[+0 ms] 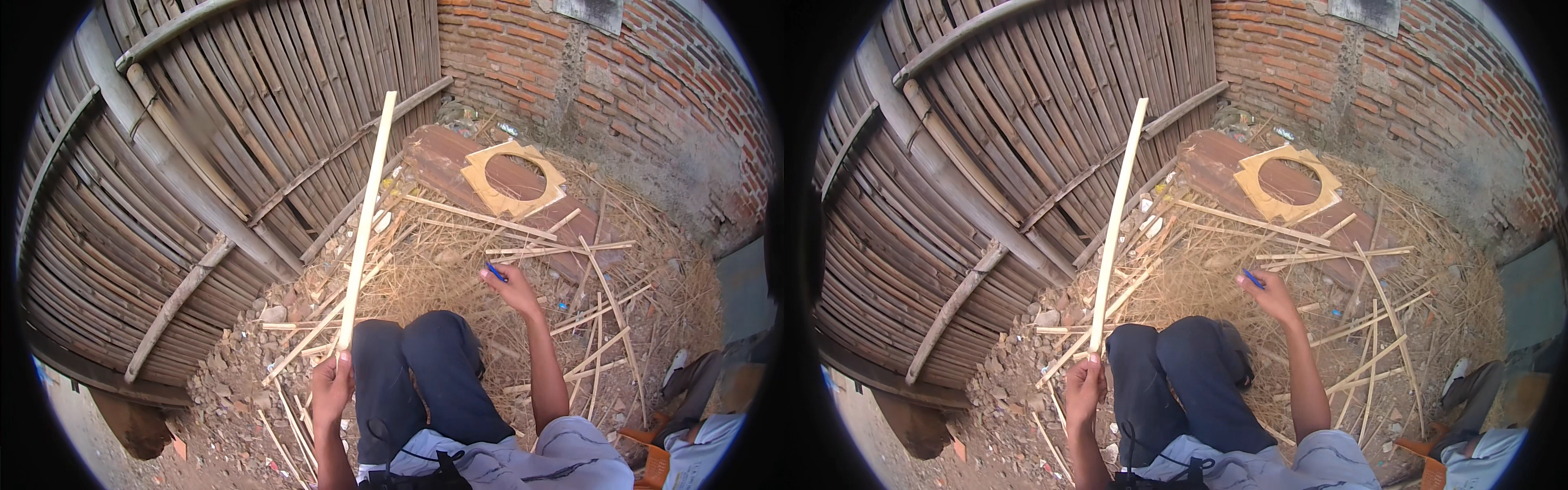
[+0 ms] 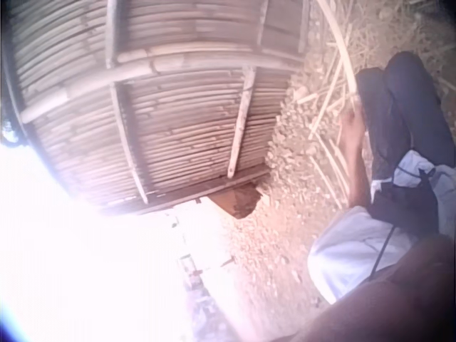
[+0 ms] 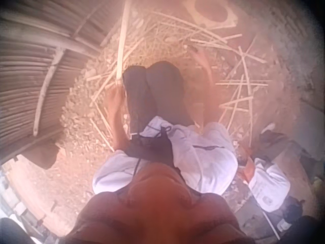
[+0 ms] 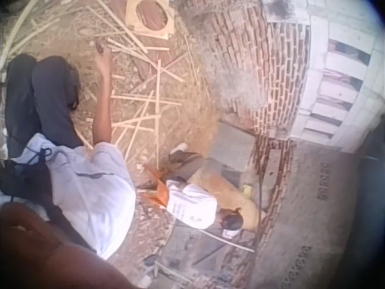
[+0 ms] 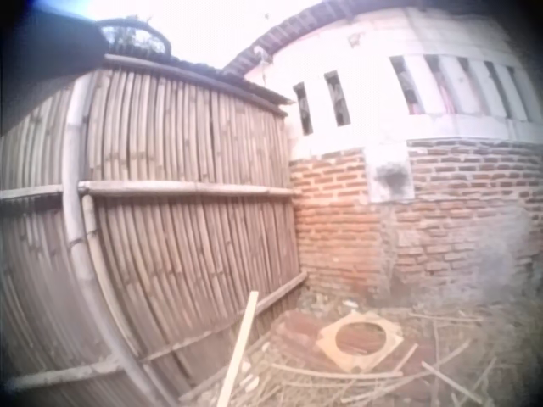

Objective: The person sits on the ground and uses a blue utility knife to shave thin strips off a long, thin piece of wood. They hold the wood in their left hand and scrape the blade along its length repeatedly, creating wood shavings that fall onto the ground.

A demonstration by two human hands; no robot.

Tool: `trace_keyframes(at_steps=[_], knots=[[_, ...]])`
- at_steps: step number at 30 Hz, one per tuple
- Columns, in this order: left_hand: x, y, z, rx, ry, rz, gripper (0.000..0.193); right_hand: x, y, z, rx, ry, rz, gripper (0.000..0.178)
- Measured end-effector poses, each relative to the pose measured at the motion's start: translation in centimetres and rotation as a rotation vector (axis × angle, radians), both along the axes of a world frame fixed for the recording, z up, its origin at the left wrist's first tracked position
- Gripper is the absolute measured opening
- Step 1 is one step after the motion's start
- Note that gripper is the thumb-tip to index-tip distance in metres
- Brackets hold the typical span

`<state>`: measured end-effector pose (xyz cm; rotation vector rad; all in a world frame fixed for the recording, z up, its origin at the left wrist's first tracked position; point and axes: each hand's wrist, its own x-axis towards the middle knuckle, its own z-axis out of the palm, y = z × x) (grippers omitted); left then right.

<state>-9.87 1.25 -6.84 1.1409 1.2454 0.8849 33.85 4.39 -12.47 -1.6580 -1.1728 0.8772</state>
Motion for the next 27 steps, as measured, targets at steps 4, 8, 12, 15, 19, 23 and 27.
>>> trace_keyframes(at_steps=[4, 8, 12, 15, 19, 23, 27], knots=[[2.4, 0.3, 1.6, -0.028, -0.101, -0.130, 0.050, -3.3, -0.2, 4.2, 0.090, -0.097, 0.026, 0.039], [4.2, 0.0, 2.3, -0.040, -0.152, -0.235, 0.051, -6.8, -0.9, 8.6, 0.279, 0.127, 0.009, 0.037], [5.1, -0.5, 3.5, -0.062, -0.151, -0.317, 0.051, -9.4, -2.2, 11.9, 0.345, 0.374, 0.121, 0.046], [5.4, -0.6, 3.7, -0.079, -0.156, -0.374, 0.048, -10.8, -2.4, 12.3, 0.376, 0.429, 0.184, 0.047], [5.6, -0.3, 2.9, 0.050, -0.113, -0.410, 0.038, -12.0, -1.6, 11.9, 0.392, 0.433, 0.226, 0.045], [6.7, 0.4, 4.2, 0.119, -0.110, -0.353, 0.022, -12.1, -1.6, 11.5, 0.347, 0.406, 0.199, 0.044], [8.6, 1.1, 5.1, 0.174, -0.134, -0.313, 0.017, -11.9, -1.9, 10.3, 0.313, 0.428, 0.172, 0.041]])
